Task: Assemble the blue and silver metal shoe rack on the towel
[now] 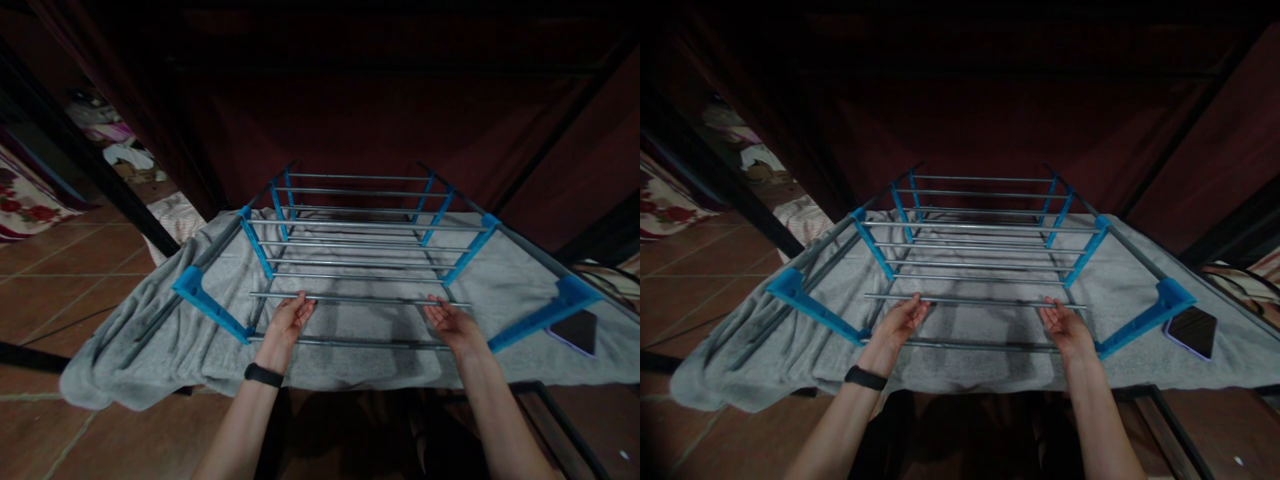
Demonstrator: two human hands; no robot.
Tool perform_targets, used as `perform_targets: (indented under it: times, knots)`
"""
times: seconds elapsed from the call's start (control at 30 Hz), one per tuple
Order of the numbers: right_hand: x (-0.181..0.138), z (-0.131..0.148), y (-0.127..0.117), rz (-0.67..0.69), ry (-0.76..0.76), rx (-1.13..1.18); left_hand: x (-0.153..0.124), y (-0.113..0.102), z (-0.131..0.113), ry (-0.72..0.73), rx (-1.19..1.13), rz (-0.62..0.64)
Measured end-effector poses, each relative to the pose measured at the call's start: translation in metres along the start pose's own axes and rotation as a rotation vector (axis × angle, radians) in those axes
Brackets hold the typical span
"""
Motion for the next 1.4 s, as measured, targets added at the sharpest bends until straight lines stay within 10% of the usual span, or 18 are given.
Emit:
perform_targets:
  times: [1.4]
  knots:
    - [0.0, 0.0008, 0.0005, -0.025, 0.029, 0.0, -0.0064, 0.0065, 0.0036, -0.058, -0.056, -0.01]
Point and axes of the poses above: each hand's wrist, its own x-axis towards the middle knuckle, its own y-axis out of the palm, z = x × y, the point moved 1 cm from there along x, towards the middle knuckle
